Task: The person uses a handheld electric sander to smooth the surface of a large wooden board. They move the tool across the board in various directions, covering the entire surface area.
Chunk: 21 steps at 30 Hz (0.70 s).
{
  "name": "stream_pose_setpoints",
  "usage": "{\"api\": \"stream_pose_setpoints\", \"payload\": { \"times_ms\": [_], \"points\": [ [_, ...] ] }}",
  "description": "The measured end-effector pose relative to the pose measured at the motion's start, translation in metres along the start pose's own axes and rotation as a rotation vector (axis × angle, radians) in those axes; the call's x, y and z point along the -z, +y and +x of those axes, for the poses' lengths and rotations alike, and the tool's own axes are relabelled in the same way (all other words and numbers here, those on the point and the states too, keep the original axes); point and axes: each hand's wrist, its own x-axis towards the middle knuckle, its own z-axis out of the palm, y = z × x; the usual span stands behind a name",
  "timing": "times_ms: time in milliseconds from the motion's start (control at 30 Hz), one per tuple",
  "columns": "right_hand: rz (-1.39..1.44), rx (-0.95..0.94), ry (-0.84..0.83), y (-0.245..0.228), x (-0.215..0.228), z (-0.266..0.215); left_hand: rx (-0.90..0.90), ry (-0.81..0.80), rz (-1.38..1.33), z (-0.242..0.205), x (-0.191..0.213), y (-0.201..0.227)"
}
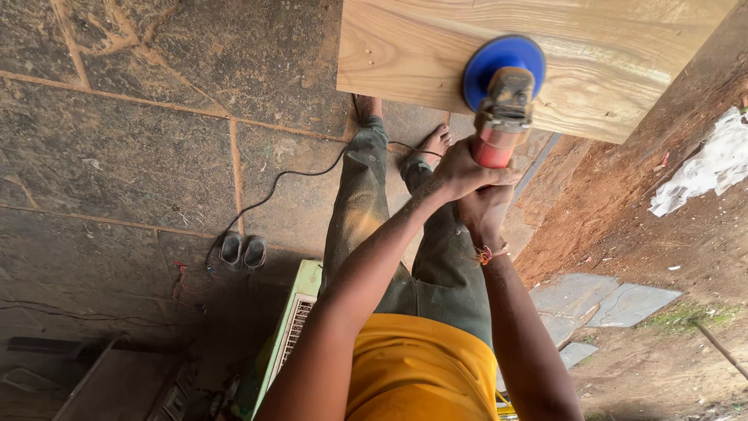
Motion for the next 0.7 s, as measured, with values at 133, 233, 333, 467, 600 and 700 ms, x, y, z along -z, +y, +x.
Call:
{"api": "stream_pose_setpoints", "payload": {
  "times_ms": [133,233,333,467,600,700],
  "points": [
    [0.075,-0.05,0.078,0.003,0.003,-0.012,0.15,-0.116,0.331,0.02,-0.019,0.007],
    [0.084,-0.059,-0.008,-0.006,-0.014,-0.02,0.149,-0.186,0.505,0.013,-0.008,0.01],
    [-0.029,0.017,-0.201,-0.026,-0.046,-0.019,0.031,-0.026,0.163,-0.024,0.037,0.002],
    [-0.275,0.187,-0.359,-0.046,-0.084,0.013,-0.026,0.258,-0.409,-0.053,0.091,0.004],
    [-0.384,0.303,-0.317,-0.024,-0.095,0.053,-0.13,0.274,-0.391,-0.02,0.11,0.019],
    [0.366,-0.025,-0.234,0.009,-0.085,0.066,-0.18,0.172,-0.333,0.002,0.094,0.028]
  ]
}}
